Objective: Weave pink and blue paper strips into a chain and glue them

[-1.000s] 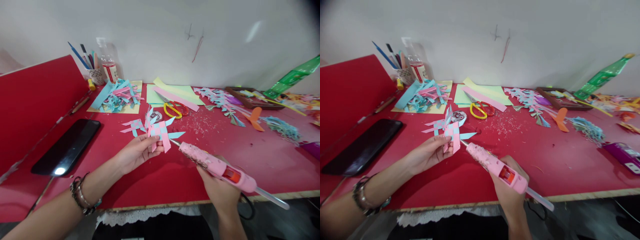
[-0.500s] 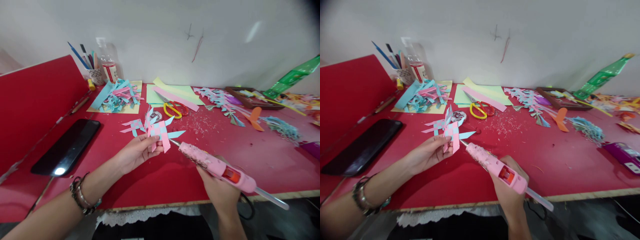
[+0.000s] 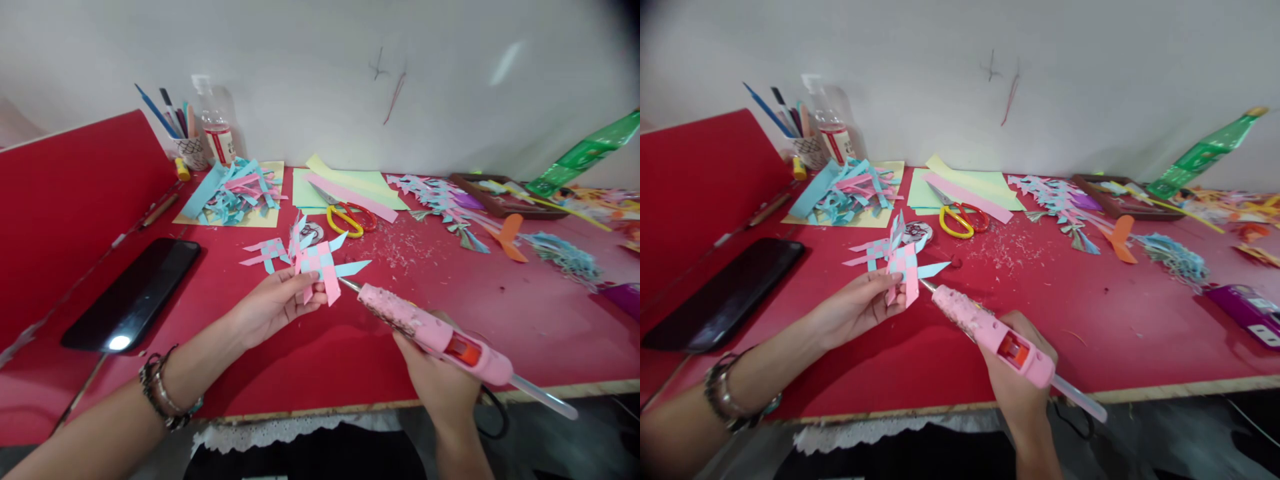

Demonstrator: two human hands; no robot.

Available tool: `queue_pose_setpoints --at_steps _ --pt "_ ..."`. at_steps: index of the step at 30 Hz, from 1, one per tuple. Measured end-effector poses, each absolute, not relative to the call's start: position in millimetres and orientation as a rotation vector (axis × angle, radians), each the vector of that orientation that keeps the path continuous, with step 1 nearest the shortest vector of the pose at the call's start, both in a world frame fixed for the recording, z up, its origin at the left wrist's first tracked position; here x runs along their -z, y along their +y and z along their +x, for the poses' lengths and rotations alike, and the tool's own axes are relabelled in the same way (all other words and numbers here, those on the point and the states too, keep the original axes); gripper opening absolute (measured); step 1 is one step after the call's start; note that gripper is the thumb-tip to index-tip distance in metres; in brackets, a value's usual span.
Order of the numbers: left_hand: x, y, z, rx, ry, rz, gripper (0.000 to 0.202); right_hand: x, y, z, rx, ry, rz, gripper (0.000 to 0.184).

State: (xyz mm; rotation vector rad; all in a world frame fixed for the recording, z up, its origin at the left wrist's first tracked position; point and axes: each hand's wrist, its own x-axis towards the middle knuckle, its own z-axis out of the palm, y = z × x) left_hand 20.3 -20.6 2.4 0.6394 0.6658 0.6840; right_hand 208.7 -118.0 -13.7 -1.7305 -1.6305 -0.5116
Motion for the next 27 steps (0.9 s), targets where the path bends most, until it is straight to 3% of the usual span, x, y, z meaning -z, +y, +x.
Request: queue_pose_setpoints --at_steps 27 --pt "-4.7 -20.8 21.5 -0.695 0.681 0.649 0.023 20.0 -121.4 210.6 0.492 -1.536 -1.838 0.016"
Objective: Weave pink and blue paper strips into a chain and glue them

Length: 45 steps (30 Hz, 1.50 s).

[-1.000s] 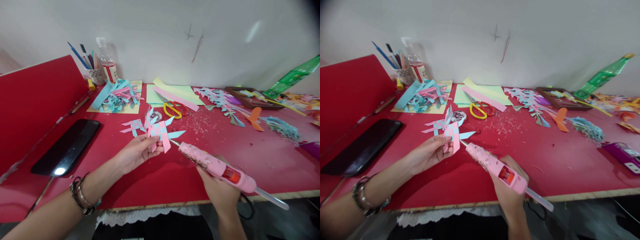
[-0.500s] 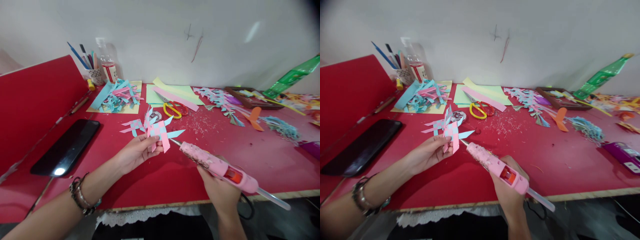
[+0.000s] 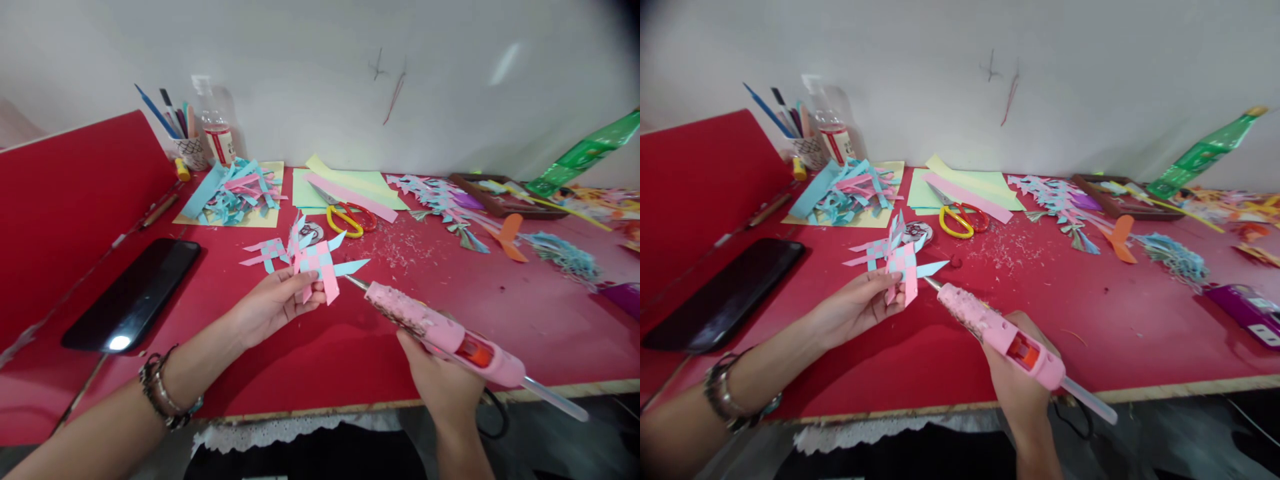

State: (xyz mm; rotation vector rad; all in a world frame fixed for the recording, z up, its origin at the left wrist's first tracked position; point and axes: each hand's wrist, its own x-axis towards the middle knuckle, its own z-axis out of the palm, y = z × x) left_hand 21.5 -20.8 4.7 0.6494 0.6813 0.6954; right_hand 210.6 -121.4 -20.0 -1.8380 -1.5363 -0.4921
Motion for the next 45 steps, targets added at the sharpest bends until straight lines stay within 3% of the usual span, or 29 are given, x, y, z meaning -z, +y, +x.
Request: queue_pose_setpoints --at_steps 28,45 --pt "-3.8 -20.8 18.0 -0.691 0.670 0.639 0.025 24.0 -118.7 213.6 0.621 -1.501 -1.719 0.020" --pt "-3.1 -21.2 21.6 -0.695 0.665 0.664 0.022 20.5 -120.0 211.3 0.455 -1.575 -1.733 0.018"
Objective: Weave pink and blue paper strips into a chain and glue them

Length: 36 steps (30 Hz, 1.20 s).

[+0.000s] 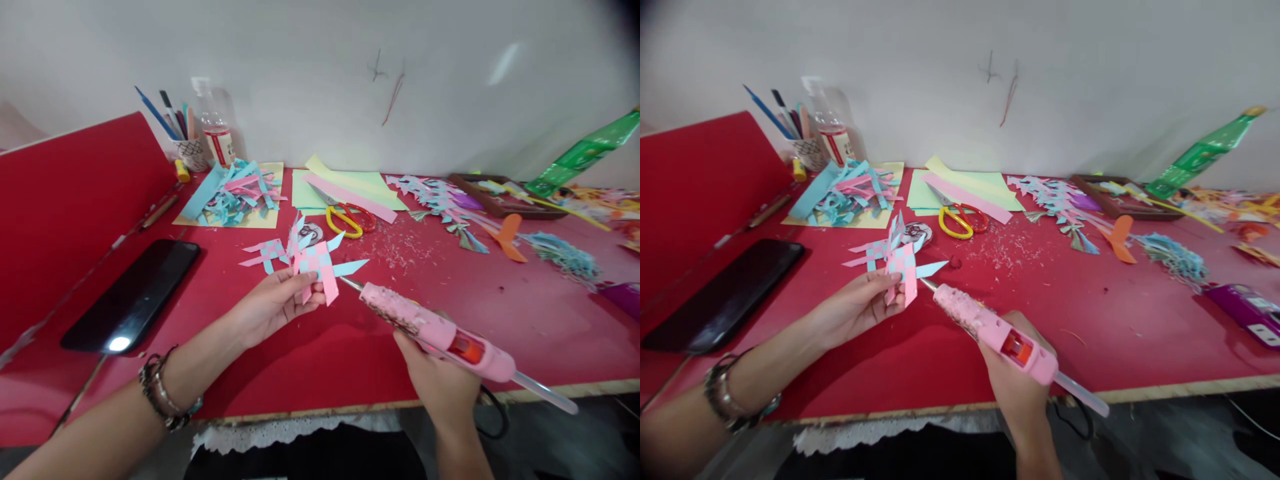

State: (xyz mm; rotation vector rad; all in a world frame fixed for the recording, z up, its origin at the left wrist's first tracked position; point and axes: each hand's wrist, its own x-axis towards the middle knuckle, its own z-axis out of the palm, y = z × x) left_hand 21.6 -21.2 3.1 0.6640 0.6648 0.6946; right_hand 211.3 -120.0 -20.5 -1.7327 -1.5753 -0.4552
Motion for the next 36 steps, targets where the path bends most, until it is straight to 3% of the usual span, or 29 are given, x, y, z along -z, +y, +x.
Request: queue_pose_setpoints --at_steps 17,36 --pt "-1 -21 22 -0.691 0.639 0.666 0.021 17 -119 210 0.370 -1.585 -1.693 0.019" --pt "-2 -20 19 -0.704 0.654 0.663 0.023 27 -119 214 0.609 -1.529 -1.754 0.023"
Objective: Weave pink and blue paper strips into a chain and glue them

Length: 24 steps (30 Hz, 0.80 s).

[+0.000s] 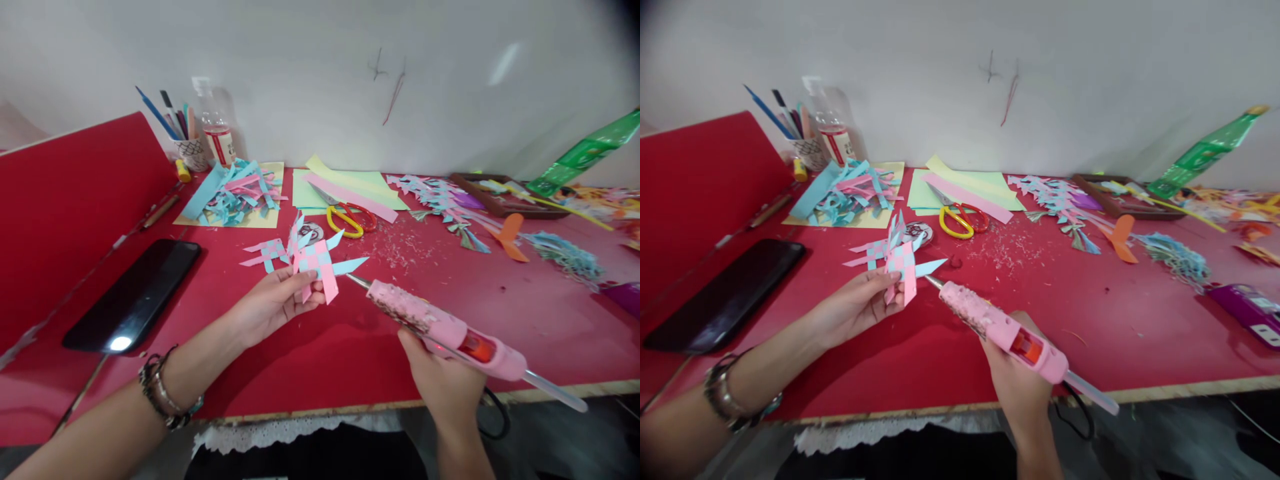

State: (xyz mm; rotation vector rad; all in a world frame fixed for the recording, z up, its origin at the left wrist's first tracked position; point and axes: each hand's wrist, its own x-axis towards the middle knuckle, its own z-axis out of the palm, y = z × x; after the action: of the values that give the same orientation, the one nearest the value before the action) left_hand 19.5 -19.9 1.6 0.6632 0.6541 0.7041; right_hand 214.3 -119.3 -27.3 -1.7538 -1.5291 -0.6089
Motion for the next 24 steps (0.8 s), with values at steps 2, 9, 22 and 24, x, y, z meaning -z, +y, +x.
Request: queue_pose_setpoints --at_steps 2,9,22,24 --pt "-0.6 -19.6 19.1 -0.706 0.655 0.667 0.023 27.7 -119.6 214.5 0.602 -1.525 -1.755 0.021" --pt "0.0 -18.8 19.2 -0.704 0.644 0.675 0.020 29.5 -120.3 213.7 0.510 -1.449 -1.779 0.019" --pt "3.0 -17.3 16.6 -0.722 0.629 0.721 0.026 33.5 -118.9 214.9 0.482 -1.332 -1.725 0.016" --pt "1.7 -16.5 16.3 -0.732 0.655 0.753 0.029 31.7 -117.5 214.5 0.448 -1.286 -1.734 0.017"
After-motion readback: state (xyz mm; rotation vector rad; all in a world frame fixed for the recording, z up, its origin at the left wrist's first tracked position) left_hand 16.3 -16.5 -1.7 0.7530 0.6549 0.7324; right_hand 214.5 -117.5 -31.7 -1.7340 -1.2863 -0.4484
